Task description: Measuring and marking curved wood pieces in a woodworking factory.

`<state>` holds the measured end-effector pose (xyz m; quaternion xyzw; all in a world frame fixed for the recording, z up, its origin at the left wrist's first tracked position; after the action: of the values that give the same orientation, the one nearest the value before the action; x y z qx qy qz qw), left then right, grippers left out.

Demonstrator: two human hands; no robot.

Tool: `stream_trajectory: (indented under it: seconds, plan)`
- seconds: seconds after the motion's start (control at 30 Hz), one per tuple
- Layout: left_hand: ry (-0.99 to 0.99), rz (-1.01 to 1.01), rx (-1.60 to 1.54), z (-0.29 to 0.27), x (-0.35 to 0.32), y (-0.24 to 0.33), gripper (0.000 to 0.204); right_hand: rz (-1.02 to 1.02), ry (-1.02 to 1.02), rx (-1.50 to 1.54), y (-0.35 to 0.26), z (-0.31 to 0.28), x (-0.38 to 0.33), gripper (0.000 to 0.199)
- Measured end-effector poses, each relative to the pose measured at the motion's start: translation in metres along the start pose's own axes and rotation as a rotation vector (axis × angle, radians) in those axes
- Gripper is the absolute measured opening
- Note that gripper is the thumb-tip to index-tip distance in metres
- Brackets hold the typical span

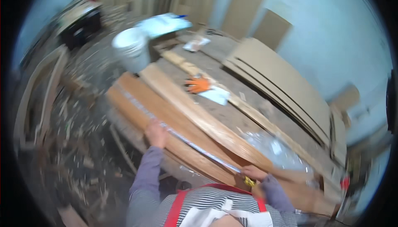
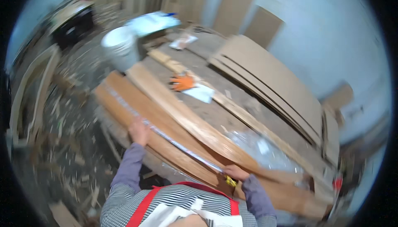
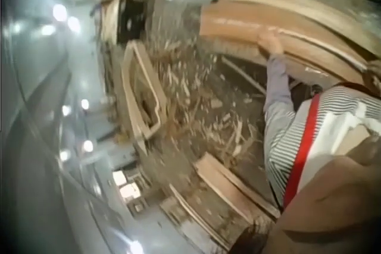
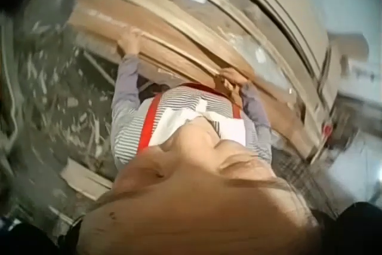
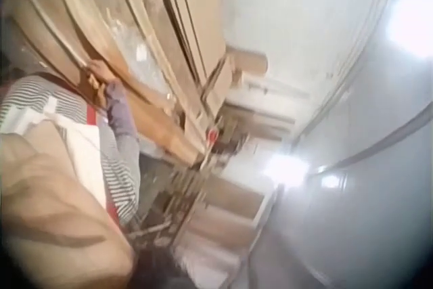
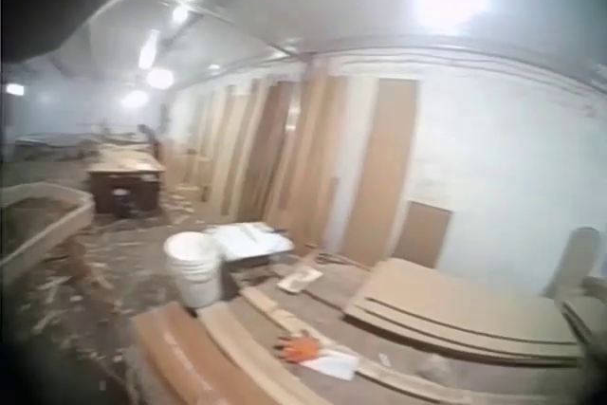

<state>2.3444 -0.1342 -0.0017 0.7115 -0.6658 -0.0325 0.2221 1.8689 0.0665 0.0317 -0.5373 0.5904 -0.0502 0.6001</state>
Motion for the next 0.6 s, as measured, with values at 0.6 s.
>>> stream_trajectory:
  seconds: [0.6]
  plan:
    - [-0.035,0.071,0.192,-0.007,-0.001,0.027,0.073,0.207,0.489,-0.33,0.075,0.005,-0.108,0.04]
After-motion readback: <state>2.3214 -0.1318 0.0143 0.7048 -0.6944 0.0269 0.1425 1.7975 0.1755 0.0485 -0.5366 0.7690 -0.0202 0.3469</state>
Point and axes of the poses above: each hand's wrist, its own x-axis towards the middle knuckle, its own z-axis out of the palm, y = z × x, the point moved 2 cm from there along x, towards the middle knuckle, and after that the axes turned 1 degree about x, right-handed, at the moved point
